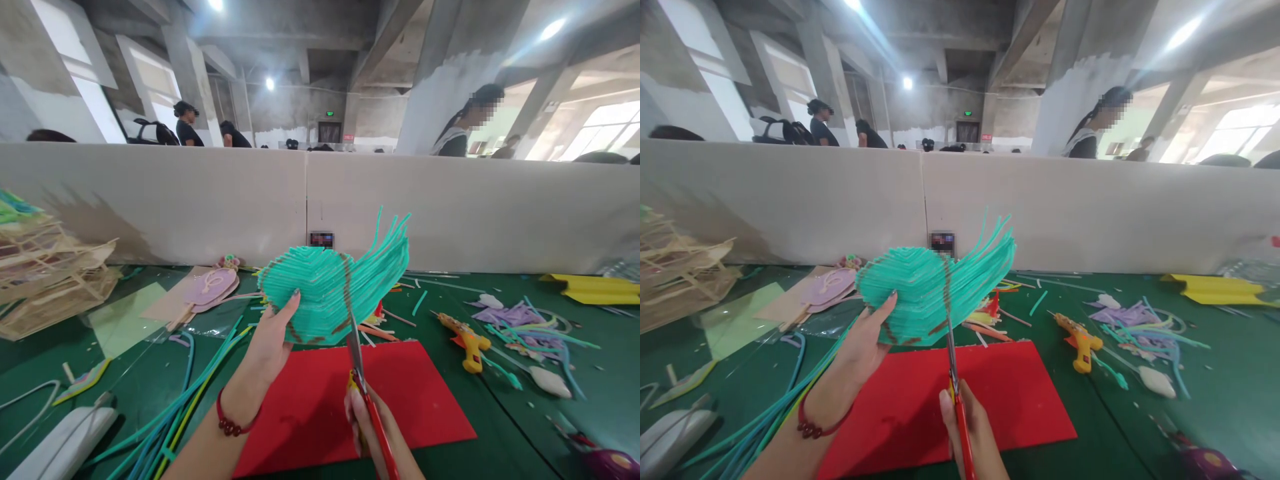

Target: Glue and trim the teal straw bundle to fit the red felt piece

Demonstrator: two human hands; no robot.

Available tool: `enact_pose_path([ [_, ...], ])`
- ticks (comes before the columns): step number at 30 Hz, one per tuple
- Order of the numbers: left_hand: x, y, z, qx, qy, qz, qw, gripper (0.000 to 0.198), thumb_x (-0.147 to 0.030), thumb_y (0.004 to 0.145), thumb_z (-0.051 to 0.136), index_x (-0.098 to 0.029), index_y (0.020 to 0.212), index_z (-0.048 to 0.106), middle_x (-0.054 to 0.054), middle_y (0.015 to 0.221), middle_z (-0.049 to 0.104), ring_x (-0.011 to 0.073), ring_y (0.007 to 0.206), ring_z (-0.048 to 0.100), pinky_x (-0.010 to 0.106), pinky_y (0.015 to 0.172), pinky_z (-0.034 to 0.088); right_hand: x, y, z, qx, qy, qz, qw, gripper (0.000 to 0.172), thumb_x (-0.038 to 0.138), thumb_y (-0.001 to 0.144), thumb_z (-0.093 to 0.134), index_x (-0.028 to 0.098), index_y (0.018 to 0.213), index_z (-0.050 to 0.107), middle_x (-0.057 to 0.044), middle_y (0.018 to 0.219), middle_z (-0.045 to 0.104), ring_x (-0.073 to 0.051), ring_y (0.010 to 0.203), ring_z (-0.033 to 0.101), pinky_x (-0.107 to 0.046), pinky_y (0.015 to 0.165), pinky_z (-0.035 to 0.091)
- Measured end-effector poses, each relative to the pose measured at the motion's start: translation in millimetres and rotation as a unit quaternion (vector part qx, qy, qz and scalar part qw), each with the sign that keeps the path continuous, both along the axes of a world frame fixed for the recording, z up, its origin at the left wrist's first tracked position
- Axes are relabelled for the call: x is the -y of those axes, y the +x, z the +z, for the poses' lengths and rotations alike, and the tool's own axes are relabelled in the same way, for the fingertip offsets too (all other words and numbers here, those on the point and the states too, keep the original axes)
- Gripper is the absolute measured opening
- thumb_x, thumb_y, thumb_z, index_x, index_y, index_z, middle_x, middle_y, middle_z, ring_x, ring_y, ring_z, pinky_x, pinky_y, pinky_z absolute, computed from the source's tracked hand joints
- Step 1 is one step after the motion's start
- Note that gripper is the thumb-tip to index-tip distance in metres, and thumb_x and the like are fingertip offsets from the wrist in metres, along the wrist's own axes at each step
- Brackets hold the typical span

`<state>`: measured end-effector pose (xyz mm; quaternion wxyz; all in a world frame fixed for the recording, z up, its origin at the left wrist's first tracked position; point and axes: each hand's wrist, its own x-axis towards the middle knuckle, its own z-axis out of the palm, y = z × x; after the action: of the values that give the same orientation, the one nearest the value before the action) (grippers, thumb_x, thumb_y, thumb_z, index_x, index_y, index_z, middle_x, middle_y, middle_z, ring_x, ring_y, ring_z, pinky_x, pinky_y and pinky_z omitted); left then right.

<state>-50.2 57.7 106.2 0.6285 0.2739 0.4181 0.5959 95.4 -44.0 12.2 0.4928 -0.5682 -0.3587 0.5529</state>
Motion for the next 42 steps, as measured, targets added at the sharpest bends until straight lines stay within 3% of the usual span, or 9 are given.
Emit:
enact_pose_path([
  [4,2.6,5.3,-2.0,0.007,0.012,-0.015,1.000,0.050,-0.028,0.073,0.073,-0.027,0.121,0.058,0.003,0.116,0.067,0.0248,0.103,0.064,0.038,0.090,0.053,-7.7,2.4,2.6,0.011,-0.023,0.030,0.999,0.061,0.080,0.062,0.054,0.020,0.067,0.049,0.007,0.051,0.037,-0.008,0.043,0.033,-0.021,0.040,0.029],
  [9,3.8,7.3,-2.4,0.015,0.010,-0.017,1.000,0.051,-0.028,0.071,0.075,-0.027,0.120,0.060,0.002,0.116,0.067,0.0267,0.108,0.062,0.038,0.090,0.054,-9.7,-0.4,4.6,0.008,-0.033,0.002,0.999,0.063,0.082,0.058,0.055,0.020,0.066,0.048,0.007,0.049,0.035,-0.006,0.040,0.030,-0.020,0.037,0.026],
  [17,1.1,6.9,-3.4,0.011,0.013,-0.009,1.000,0.041,-0.027,0.073,0.073,-0.027,0.113,0.064,0.002,0.115,0.067,0.0254,0.110,0.061,0.039,0.095,0.051,-10.3,0.9,4.3,0.013,-0.036,0.013,0.999,0.063,0.083,0.057,0.055,0.021,0.062,0.047,0.006,0.048,0.038,-0.008,0.039,0.035,-0.021,0.037,0.030],
  [27,4.5,9.9,6.0,0.035,0.009,-0.004,0.999,0.037,-0.022,0.079,0.067,-0.022,0.116,0.062,0.004,0.108,0.070,0.0228,0.101,0.066,0.035,0.090,0.053,-11.5,0.8,0.4,0.016,-0.031,0.004,0.999,0.064,0.084,0.057,0.055,0.021,0.060,0.046,0.006,0.046,0.036,-0.007,0.038,0.035,-0.021,0.036,0.029],
  [31,3.5,10.2,2.5,0.032,0.017,-0.015,0.999,0.038,-0.023,0.077,0.070,-0.022,0.114,0.063,0.005,0.108,0.070,0.0244,0.101,0.066,0.037,0.091,0.053,-13.7,3.7,-3.1,0.005,-0.044,0.027,0.999,0.065,0.085,0.055,0.054,0.021,0.060,0.046,0.006,0.047,0.038,-0.008,0.038,0.037,-0.021,0.036,0.030],
  [37,1.9,9.2,-9.4,0.012,0.008,-0.014,1.000,0.045,-0.027,0.074,0.073,-0.026,0.117,0.062,0.003,0.115,0.067,0.0277,0.111,0.060,0.039,0.094,0.052,-9.9,6.0,-0.9,0.012,0.014,0.034,0.999,0.060,0.079,0.068,0.050,0.019,0.069,0.047,0.006,0.054,0.041,-0.007,0.043,0.039,-0.019,0.040,0.033],
  [42,4.5,9.1,-12.8,0.013,0.016,-0.017,1.000,0.050,-0.027,0.074,0.073,-0.025,0.122,0.059,0.004,0.119,0.065,0.0277,0.115,0.058,0.039,0.096,0.051,-9.7,5.1,-0.5,0.011,0.006,0.049,0.999,0.063,0.083,0.067,0.045,0.020,0.068,0.046,0.005,0.049,0.042,-0.008,0.040,0.041,-0.020,0.038,0.035],
])
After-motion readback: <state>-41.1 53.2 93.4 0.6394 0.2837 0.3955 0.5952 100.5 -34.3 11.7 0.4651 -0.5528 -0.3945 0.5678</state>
